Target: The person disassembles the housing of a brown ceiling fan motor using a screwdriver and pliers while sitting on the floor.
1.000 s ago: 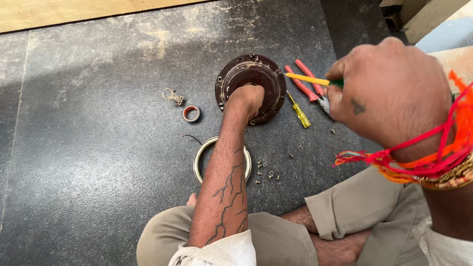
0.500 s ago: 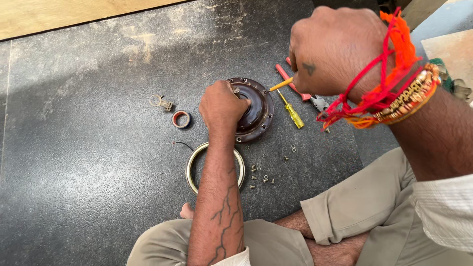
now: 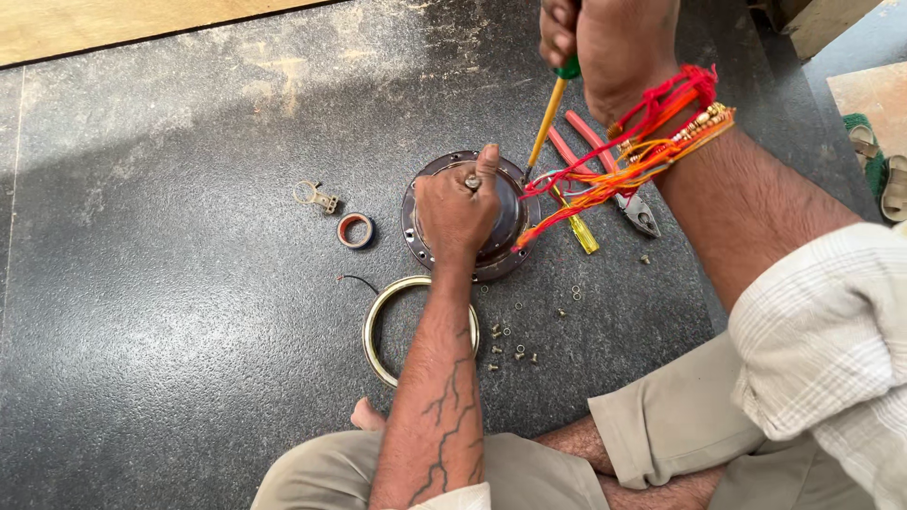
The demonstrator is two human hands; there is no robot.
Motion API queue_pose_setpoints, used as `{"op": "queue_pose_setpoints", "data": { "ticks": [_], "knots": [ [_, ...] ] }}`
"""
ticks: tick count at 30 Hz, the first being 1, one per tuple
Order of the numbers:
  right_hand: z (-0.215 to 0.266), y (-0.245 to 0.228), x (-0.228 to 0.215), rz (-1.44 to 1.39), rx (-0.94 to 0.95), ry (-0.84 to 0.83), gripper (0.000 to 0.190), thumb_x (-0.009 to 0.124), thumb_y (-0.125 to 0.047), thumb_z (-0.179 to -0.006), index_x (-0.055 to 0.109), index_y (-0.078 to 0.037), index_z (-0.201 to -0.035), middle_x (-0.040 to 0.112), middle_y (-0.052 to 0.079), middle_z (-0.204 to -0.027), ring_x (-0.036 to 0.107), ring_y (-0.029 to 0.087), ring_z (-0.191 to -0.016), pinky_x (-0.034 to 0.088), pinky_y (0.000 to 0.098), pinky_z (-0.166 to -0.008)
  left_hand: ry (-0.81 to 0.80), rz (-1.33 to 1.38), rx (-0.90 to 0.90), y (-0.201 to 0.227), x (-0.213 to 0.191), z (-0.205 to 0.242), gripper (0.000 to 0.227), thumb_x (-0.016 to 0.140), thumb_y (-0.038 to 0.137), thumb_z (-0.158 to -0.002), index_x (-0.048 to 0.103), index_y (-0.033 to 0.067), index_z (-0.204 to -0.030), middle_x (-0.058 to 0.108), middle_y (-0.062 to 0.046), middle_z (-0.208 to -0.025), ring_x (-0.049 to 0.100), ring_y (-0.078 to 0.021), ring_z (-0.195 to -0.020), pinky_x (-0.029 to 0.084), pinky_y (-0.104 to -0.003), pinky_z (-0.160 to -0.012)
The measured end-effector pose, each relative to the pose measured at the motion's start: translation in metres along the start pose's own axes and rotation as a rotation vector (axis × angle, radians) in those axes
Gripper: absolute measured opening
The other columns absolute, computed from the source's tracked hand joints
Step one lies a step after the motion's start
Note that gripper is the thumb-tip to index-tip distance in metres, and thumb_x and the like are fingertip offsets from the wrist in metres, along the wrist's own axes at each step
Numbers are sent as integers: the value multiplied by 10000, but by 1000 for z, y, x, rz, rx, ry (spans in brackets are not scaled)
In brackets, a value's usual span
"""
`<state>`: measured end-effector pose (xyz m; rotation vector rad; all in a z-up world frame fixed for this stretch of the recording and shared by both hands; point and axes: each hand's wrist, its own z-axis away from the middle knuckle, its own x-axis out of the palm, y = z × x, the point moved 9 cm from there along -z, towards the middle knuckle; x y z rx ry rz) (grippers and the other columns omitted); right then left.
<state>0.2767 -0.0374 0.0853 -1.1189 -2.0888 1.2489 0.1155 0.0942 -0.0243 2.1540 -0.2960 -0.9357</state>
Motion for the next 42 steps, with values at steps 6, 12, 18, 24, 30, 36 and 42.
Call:
{"op": "queue_pose_setpoints", "data": {
  "ticks": [6,12,18,24,30,36,42],
  "knots": [
    [14,5,9,-287,136,-111,332,426,-270,-1103,378,-118,-811,380,13,-638,325,106,-506,290,272,-474,38,164,-397,-37,17,5,673,571,513,-1019,616,72,-514,469,-1,-419,379,-142,-369,232,-399,-389],
    [23,-15,29,-245,71,-245,383,444,-268,-1121,352,-119,-780,342,9,-637,311,114,-519,267,279,-497,60,276,-375,-36,15,9,706,549,479,-1047,495,75,-470,398,22,-433,317,-109,-401,185,-405,-406],
    [32,-18,53,-135,64,-283,334,436,-238,-1116,371,-120,-810,346,11,-644,316,121,-525,265,289,-504,60,292,-335,-32,14,7,687,565,447,-1052,455,73,-486,365,28,-450,313,-93,-432,202,-396,-415],
    [34,-22,55,-35,48,-262,287,429,-208,-1111,391,-122,-840,349,13,-650,321,128,-531,264,299,-510,103,126,-169,-11,10,3,691,565,443,-1056,467,92,-469,355,17,-440,288,-127,-418,220,-391,-462],
    [73,-14,-60,-290,26,-2,266,428,-208,-1121,406,-124,-869,332,15,-661,322,137,-544,261,305,-525,76,376,-303,-41,19,6,648,578,429,-1063,476,119,-503,421,49,-465,324,-102,-410,189,-369,-413],
    [129,-17,-120,-558,-90,221,369,436,-288,-1189,379,-119,-865,281,23,-661,297,151,-547,261,307,-533,70,485,-304,-46,18,5,645,541,477,-1056,448,163,-500,410,77,-465,311,-88,-386,177,-336,-394],
    [165,-26,-103,-310,-226,497,456,426,-322,-1231,374,-74,-853,361,75,-680,350,185,-563,328,343,-550,166,902,-599,-76,12,2,630,516,500,-1064,358,187,-540,365,42,-504,338,-120,-454,301,-329,-447]
  ]
}}
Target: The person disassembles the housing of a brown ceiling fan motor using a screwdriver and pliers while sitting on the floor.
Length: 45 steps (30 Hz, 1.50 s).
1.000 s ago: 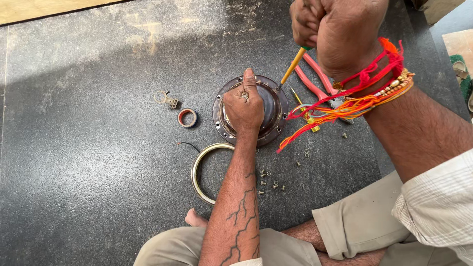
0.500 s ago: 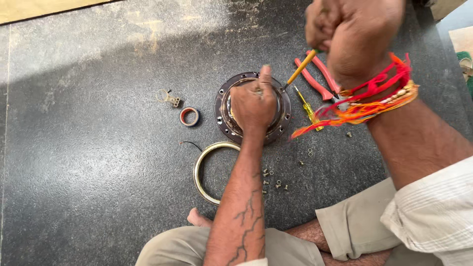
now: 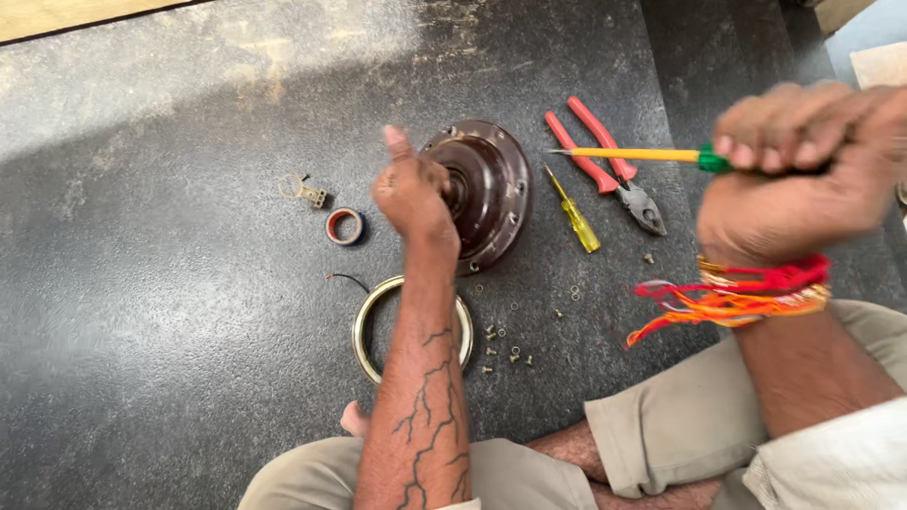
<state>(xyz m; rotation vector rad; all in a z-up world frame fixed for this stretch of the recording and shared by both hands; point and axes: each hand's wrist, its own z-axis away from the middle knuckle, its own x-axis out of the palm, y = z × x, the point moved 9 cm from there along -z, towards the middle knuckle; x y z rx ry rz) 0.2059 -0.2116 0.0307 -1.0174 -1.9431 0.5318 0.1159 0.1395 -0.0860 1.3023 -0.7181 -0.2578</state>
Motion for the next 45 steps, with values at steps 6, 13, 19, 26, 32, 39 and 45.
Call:
{"op": "queue_pose_setpoints", "data": {
  "ticks": [6,13,19,26,32,39,45],
  "knots": [
    [10,22,35,495,-104,-54,453,505,-323,-1233,525,-21,-896,549,85,-849,551,154,-770,454,293,-716,-39,367,-25,8,6,2,634,437,523,-1087,292,189,-568,262,13,-513,288,-161,-506,384,-345,-569],
    [24,48,44,972,29,-24,361,733,-294,-1083,645,49,-1156,607,87,-1071,624,118,-842,542,285,-735,-73,533,-117,-4,23,17,631,393,509,-1104,289,177,-578,261,1,-515,295,-175,-530,355,-339,-575],
    [41,92,81,527,523,-475,650,475,-534,-1090,561,6,-1442,598,156,-1481,610,222,-1313,485,364,-1109,-39,669,-233,-19,29,26,651,402,545,-1095,286,192,-561,251,3,-507,285,-170,-514,313,-321,-544],
    [49,76,109,584,351,-672,786,411,-591,-1071,399,-10,-1601,430,218,-1659,309,329,-1605,262,459,-1303,120,722,-366,-34,22,53,642,438,543,-1062,261,188,-559,273,6,-495,330,-171,-524,339,-322,-535],
    [63,63,131,594,322,-801,984,636,-636,-921,346,-19,-1632,313,234,-1710,250,366,-1623,256,481,-1300,251,563,-432,-61,-8,54,404,568,442,-1013,510,132,-760,511,-44,-677,537,-219,-674,522,-424,-690],
    [76,59,144,661,395,-724,1066,778,-495,-833,277,10,-1627,396,261,-1637,366,373,-1555,292,467,-1263,154,-538,1,42,-23,40,643,577,575,-943,637,-11,-1202,656,-170,-1172,616,-308,-1109,479,-421,-897],
    [92,79,130,740,542,-712,1101,710,-637,-825,287,28,-1595,443,279,-1565,443,370,-1475,358,455,-1185,-244,-621,-107,66,29,55,622,543,588,-943,689,65,-1247,756,-157,-1142,715,-280,-1101,540,-388,-946]
  ]
}}
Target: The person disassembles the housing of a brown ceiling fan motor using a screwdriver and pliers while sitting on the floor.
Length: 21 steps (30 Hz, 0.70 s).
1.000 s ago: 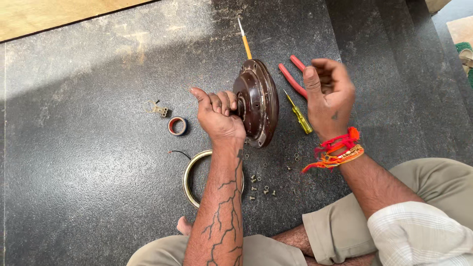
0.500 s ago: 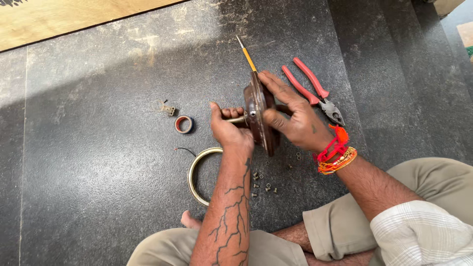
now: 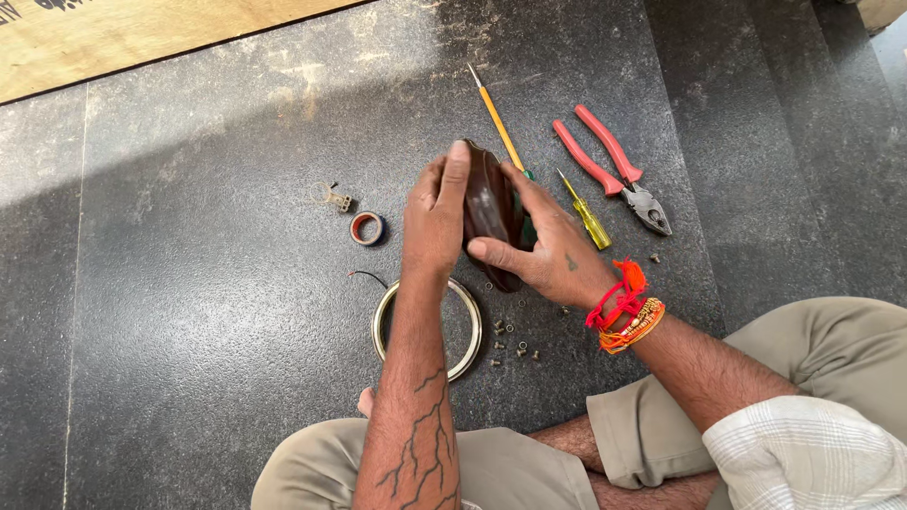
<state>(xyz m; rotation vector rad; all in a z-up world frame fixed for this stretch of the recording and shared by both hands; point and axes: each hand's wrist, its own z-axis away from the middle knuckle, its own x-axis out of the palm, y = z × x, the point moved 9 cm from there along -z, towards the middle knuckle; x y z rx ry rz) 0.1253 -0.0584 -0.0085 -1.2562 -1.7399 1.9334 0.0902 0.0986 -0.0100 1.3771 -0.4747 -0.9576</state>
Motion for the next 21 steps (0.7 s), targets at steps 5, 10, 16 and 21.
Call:
{"op": "queue_pose_setpoints", "data": {
  "ticks": [5,10,16,21],
  "knots": [
    [9,43,8,81,258,81,1031,634,-679,-904,347,58,-1566,489,293,-1527,497,359,-1443,386,457,-1185,23,-447,67,18,-12,6,504,540,426,-1002,646,18,-1277,762,-203,-1127,734,-336,-1086,566,-462,-944],
    [27,92,14,-471,784,157,953,655,-530,-862,239,45,-1499,490,238,-1458,587,332,-1302,624,532,-914,128,-385,127,19,-9,15,365,515,258,-1044,616,8,-1291,745,-210,-1136,741,-343,-1099,578,-462,-946],
    [31,95,14,-565,863,146,617,616,-475,-914,608,-14,-1324,623,136,-1321,603,277,-1193,594,602,-909,284,-780,267,50,-6,49,496,759,317,-905,623,-27,-1236,609,-195,-1144,568,-355,-1117,503,-513,-907],
    [29,90,20,-705,868,138,596,599,-496,-890,649,-61,-1293,699,99,-1267,659,275,-1159,530,637,-929,202,-872,160,56,-5,60,651,835,365,-830,542,-63,-1223,495,-205,-1130,543,-340,-1102,524,-490,-857]
  ]
}}
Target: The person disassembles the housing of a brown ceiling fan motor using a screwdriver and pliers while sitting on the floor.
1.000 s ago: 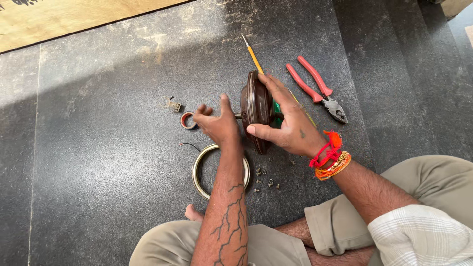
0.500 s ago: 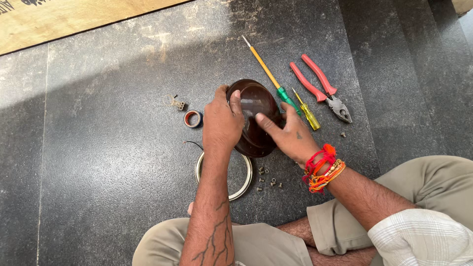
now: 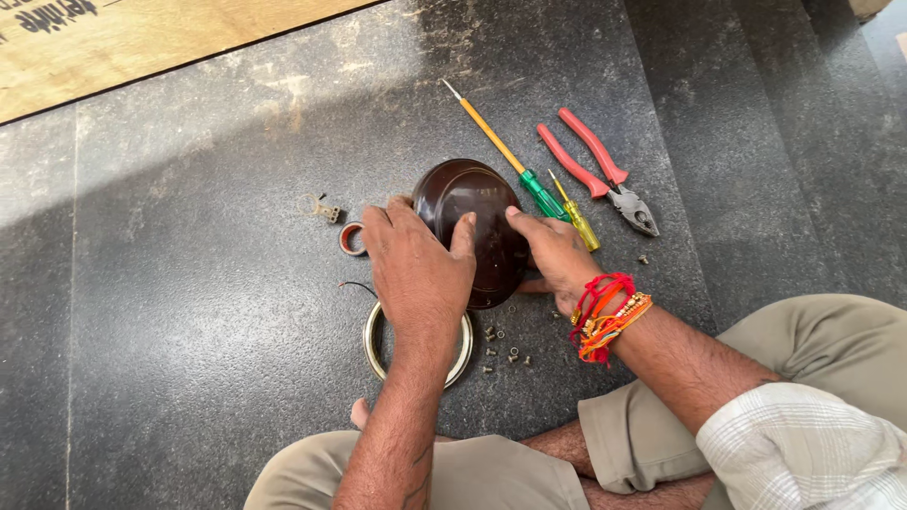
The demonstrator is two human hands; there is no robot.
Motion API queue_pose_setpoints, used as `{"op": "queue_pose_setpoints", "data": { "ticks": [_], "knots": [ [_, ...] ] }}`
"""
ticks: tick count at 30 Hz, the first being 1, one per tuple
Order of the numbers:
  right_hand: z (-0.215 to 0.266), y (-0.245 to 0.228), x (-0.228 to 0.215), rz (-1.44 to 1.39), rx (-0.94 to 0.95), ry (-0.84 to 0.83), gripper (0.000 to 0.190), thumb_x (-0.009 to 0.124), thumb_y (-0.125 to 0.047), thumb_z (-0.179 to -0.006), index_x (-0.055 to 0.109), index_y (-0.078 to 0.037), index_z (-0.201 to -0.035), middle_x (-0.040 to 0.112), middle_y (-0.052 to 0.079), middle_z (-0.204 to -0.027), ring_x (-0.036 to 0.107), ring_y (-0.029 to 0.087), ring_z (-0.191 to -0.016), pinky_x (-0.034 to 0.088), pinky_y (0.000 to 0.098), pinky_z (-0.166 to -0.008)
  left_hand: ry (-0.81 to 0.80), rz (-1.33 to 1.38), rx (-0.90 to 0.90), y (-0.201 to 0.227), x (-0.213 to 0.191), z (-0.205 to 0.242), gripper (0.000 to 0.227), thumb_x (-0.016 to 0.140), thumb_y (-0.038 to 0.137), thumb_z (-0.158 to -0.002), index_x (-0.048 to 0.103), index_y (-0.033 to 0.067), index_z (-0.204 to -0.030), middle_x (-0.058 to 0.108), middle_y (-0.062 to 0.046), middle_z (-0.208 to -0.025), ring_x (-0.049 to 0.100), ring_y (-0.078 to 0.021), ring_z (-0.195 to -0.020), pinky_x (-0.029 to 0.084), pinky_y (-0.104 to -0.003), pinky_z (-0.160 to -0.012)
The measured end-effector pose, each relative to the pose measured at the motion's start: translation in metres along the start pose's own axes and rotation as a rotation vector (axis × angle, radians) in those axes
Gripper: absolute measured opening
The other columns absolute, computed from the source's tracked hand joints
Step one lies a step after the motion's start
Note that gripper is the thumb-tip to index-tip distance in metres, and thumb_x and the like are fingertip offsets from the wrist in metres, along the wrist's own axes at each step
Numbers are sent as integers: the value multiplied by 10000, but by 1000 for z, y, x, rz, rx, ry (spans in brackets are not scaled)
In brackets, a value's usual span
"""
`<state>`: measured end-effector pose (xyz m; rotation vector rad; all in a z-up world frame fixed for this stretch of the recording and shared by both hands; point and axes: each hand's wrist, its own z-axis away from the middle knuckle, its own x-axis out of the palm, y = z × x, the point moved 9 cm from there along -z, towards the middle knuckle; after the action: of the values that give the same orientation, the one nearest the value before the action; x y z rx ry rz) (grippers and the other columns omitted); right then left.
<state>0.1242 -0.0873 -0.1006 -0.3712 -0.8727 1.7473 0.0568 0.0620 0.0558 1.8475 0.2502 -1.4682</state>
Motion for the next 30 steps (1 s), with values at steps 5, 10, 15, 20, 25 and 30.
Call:
{"op": "queue_pose_setpoints", "data": {
  "ticks": [5,10,15,20,25,30],
  "knots": [
    [-2,-5,-8,7,-12,37,677,616,-572,-874,671,-52,-1304,709,113,-1301,665,313,-1177,523,586,-977,-4,119,-27,-9,-6,2,689,859,361,-779,510,-24,-1232,512,-176,-1148,602,-337,-1057,533,-488,-875],
    [-4,-2,-4,98,31,-5,793,531,-673,-843,594,-107,-1395,600,105,-1443,560,372,-1278,481,608,-1020,-54,410,-382,-44,24,-3,808,885,419,-796,454,-43,-1299,597,-233,-1126,654,-311,-1019,539,-444,-871],
    [-6,-7,2,83,50,-11,837,521,-719,-838,528,-143,-1446,553,103,-1472,514,370,-1348,415,616,-1078,-82,764,-437,-56,53,-11,607,882,433,-713,725,-46,-1051,779,-171,-908,773,-239,-793,626,-371,-714],
    [-2,-18,-3,-33,65,5,752,509,-675,-848,596,-167,-1394,661,79,-1387,586,286,-1296,443,567,-1042,-67,997,-436,-71,69,-19,527,885,403,-719,800,-47,-979,785,-182,-835,747,-231,-743,618,-375,-692],
    [6,-65,-9,-102,-400,-92,532,546,-450,-1094,539,30,-1324,611,99,-1223,568,202,-1171,507,445,-1006,-89,1308,-335,-70,82,-29,615,873,487,-724,760,-24,-1046,766,-197,-958,754,-278,-983,613,-512,-941],
    [4,-67,-9,-161,-530,-174,476,468,-363,-1056,476,-99,-1451,540,21,-1362,477,118,-1315,378,357,-1115,-99,1355,-324,-74,102,-23,721,600,678,-853,701,58,-1209,717,-164,-1184,641,-243,-1222,455,-526,-1045]
  ]
}}
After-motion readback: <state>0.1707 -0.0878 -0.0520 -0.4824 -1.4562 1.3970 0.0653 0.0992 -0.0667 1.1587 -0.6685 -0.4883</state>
